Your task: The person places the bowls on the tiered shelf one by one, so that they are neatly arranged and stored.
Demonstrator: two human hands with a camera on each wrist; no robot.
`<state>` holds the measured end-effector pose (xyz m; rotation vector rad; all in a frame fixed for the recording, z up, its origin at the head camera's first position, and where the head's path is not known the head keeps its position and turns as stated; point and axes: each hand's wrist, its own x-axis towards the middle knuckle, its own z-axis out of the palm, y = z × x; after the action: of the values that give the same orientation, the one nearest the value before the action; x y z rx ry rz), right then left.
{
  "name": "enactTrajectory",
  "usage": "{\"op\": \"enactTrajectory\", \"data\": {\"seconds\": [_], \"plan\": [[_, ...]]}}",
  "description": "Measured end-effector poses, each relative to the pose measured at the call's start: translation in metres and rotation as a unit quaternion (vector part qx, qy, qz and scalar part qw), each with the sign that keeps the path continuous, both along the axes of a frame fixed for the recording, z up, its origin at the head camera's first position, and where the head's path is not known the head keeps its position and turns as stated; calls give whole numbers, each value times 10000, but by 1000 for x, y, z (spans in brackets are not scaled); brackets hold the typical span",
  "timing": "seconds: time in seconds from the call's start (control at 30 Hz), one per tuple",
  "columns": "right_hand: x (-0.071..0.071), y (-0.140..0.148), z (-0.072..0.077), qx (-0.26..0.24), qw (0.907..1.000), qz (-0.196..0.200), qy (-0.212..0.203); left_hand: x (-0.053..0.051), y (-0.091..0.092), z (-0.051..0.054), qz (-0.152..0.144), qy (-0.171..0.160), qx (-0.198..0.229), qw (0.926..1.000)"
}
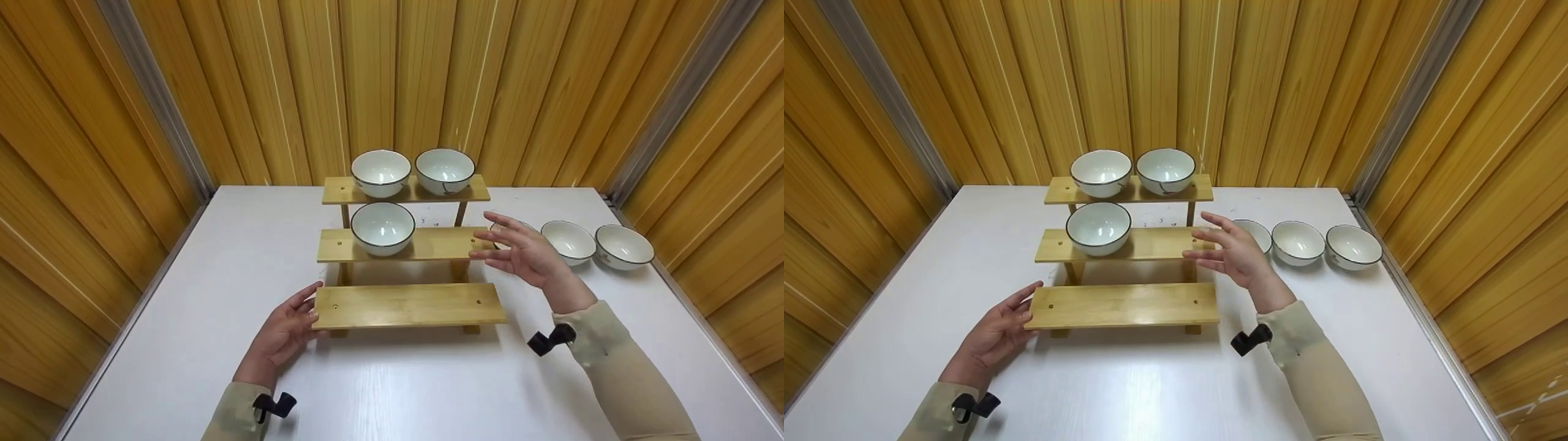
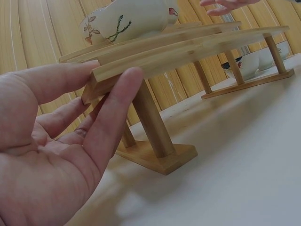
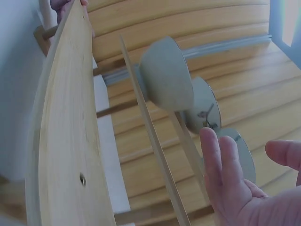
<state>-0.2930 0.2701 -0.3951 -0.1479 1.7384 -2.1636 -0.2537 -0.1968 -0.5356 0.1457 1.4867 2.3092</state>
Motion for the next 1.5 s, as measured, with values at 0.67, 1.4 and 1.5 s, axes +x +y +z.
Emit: {"op": "enactTrajectory", "data": {"seconds": [0.67, 1.4, 1.5], "plan": [[20, 122, -18, -1454, 9844, -947, -304, 1, -2, 1, -69, 20, 98, 9999], [23, 217, -67, -2177, 8974, -3366, -1844, 1, 1, 0, 95, -34, -56, 9999], [20, 223, -70, -2589, 8804, -3437, -1993, 1, 2, -1, 125, -35, -86, 9999]]}}
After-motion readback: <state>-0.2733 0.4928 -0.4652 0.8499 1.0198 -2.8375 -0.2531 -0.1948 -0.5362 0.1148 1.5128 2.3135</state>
